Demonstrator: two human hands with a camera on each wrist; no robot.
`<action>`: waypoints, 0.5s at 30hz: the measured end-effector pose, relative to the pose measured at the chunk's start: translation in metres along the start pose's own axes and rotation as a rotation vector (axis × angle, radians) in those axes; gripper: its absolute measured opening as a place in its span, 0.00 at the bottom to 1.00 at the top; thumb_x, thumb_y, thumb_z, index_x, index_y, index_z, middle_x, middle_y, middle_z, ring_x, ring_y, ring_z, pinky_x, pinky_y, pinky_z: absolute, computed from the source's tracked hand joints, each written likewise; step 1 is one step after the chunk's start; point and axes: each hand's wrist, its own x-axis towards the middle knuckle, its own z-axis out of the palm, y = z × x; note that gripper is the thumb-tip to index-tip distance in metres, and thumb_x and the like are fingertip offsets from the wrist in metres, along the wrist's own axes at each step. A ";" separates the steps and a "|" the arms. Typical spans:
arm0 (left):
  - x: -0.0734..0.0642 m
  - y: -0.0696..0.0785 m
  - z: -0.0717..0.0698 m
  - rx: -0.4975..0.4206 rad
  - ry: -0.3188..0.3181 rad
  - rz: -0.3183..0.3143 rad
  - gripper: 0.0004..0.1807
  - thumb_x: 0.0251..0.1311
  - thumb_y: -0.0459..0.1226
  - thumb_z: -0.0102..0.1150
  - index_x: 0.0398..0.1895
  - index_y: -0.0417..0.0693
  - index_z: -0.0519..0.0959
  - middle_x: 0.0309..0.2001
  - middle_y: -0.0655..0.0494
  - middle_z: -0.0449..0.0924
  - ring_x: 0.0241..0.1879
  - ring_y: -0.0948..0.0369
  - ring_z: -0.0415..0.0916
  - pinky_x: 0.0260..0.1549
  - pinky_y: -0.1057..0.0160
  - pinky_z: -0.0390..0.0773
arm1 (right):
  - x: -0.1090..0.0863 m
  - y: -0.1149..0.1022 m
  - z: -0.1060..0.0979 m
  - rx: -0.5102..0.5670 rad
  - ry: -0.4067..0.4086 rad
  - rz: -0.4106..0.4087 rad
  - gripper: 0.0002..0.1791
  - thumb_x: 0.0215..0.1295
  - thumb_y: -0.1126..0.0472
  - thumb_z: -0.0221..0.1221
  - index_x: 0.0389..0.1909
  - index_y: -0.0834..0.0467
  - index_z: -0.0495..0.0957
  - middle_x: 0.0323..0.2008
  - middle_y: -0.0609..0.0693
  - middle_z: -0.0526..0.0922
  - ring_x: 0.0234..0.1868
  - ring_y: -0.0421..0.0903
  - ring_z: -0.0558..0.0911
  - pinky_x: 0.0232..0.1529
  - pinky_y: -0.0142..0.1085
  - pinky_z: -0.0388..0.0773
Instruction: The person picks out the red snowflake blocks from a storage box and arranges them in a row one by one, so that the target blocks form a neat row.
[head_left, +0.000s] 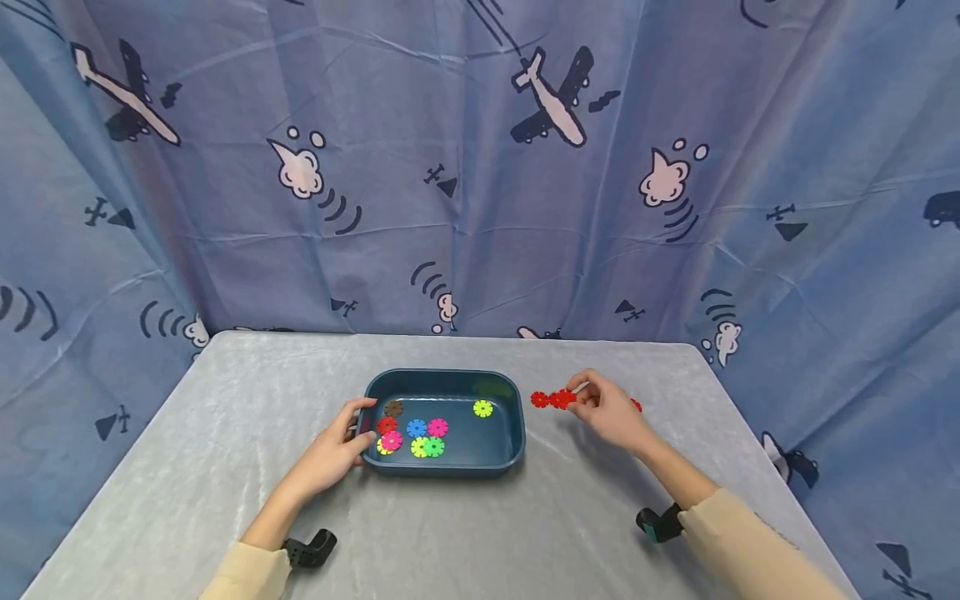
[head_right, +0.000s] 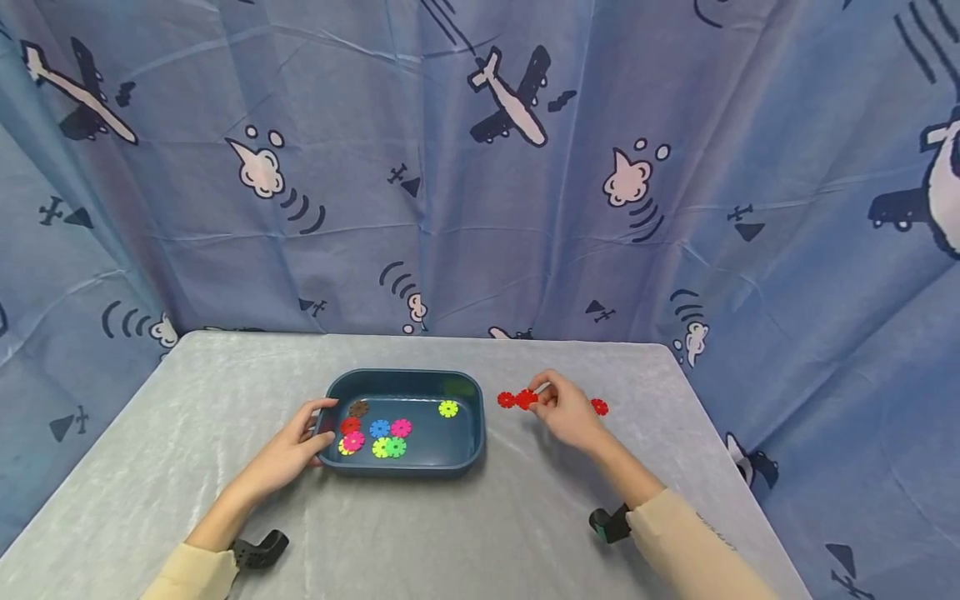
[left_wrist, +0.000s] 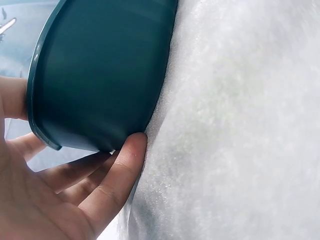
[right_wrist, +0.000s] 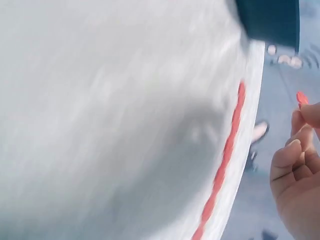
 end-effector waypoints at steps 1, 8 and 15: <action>0.000 0.000 0.000 0.001 0.000 -0.004 0.29 0.74 0.39 0.55 0.75 0.56 0.62 0.70 0.33 0.64 0.45 0.54 0.79 0.38 0.59 0.80 | -0.002 0.006 -0.005 -0.006 0.009 0.004 0.12 0.68 0.70 0.60 0.50 0.62 0.74 0.30 0.53 0.77 0.27 0.46 0.73 0.29 0.35 0.71; 0.000 -0.001 0.000 0.009 -0.003 0.002 0.29 0.74 0.39 0.54 0.75 0.55 0.61 0.70 0.30 0.63 0.43 0.54 0.80 0.38 0.58 0.80 | -0.013 0.038 -0.037 -0.011 0.076 0.070 0.14 0.70 0.71 0.58 0.54 0.66 0.72 0.32 0.56 0.76 0.29 0.44 0.73 0.29 0.33 0.71; 0.001 0.000 0.000 -0.009 0.004 0.006 0.29 0.74 0.38 0.54 0.75 0.54 0.61 0.66 0.35 0.68 0.45 0.54 0.79 0.37 0.59 0.80 | -0.020 0.065 -0.060 -0.041 0.165 0.143 0.16 0.71 0.71 0.57 0.57 0.69 0.70 0.36 0.60 0.79 0.28 0.41 0.73 0.28 0.32 0.70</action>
